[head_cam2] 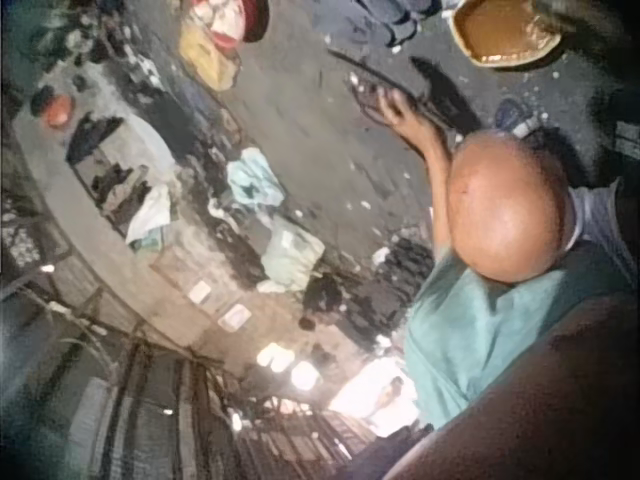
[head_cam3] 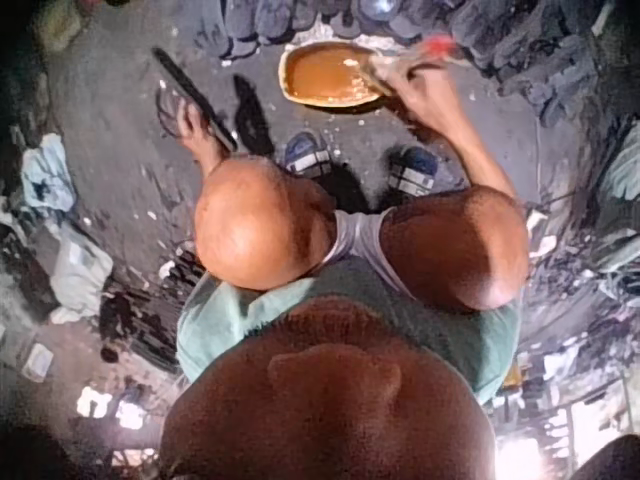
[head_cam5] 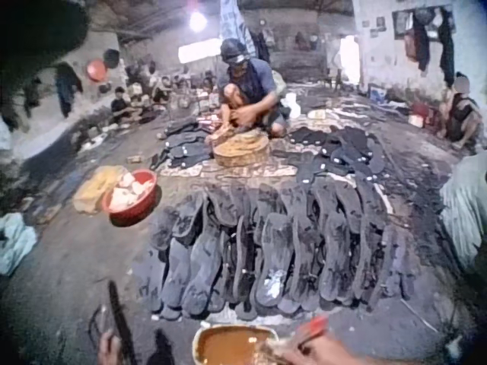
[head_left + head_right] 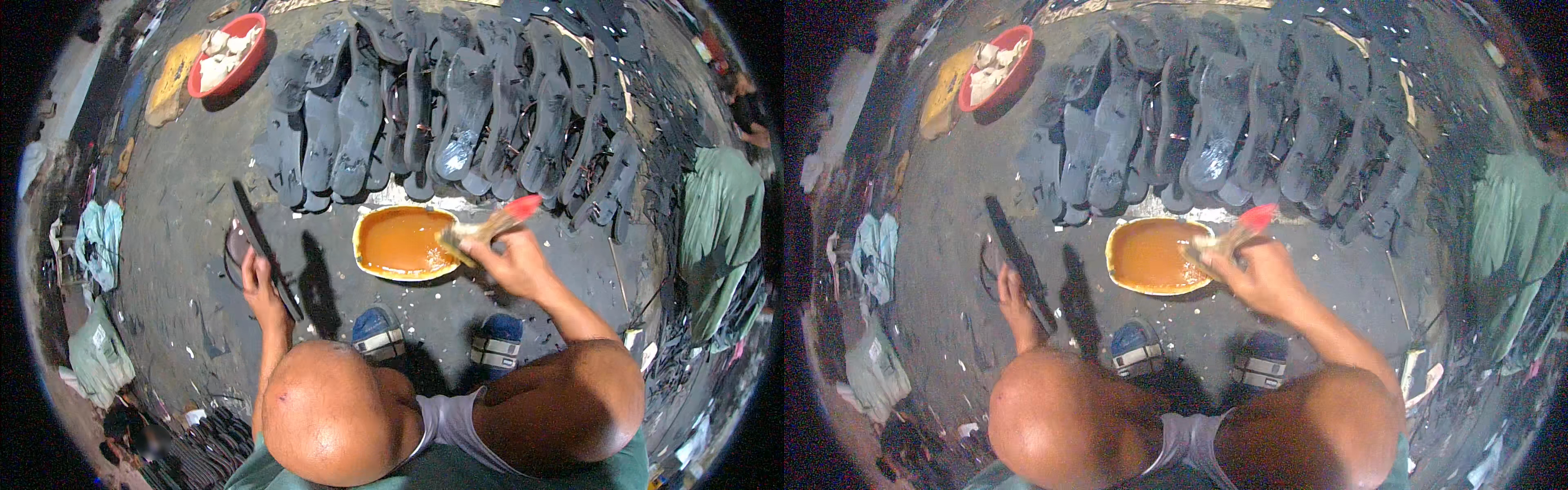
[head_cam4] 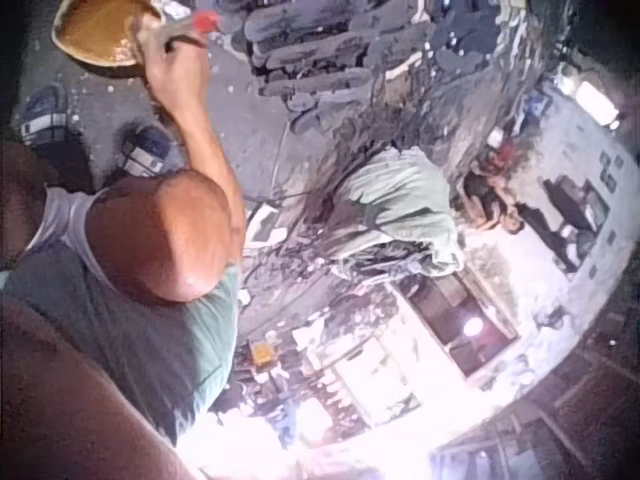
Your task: The person repeatedly picks up black flip-flops, dips a brush into a container of brown liquid, and applies the liquid to the soles and straps. The treated flip-flops are placed back into a pile on the floor.
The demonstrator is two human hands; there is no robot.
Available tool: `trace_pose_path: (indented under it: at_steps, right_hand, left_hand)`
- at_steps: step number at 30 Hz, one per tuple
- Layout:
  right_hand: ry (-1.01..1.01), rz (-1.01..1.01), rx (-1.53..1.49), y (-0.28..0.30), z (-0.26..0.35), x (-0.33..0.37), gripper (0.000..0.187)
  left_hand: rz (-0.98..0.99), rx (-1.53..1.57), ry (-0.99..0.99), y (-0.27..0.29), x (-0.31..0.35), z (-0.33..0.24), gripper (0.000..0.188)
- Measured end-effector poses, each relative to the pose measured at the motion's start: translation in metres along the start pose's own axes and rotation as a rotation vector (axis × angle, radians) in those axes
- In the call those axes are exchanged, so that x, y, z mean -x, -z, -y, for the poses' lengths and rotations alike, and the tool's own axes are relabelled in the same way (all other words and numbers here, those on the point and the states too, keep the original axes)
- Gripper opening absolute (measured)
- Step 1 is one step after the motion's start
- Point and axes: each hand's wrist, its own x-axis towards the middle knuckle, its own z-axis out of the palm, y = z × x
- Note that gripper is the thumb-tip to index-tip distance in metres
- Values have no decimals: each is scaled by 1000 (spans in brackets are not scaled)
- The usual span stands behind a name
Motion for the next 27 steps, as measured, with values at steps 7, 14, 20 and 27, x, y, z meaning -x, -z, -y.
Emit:
trace_pose_path:
  at_steps: [7,14,20,27]
  right_hand:
    - [39,-301,-856,2,92,-46,30]
    - [110,-317,-835,-7,102,-37,28]
    - [221,-555,-562,-12,77,-50,21]
    - [783,-545,-54,2,88,-62,22]
  left_hand:
    - [462,658,50,-144,-6,-124,64]
    - [576,798,13,-208,12,-115,53]
    - [622,913,-1,-210,32,-128,53]
    - [730,947,146,-196,39,-138,71]
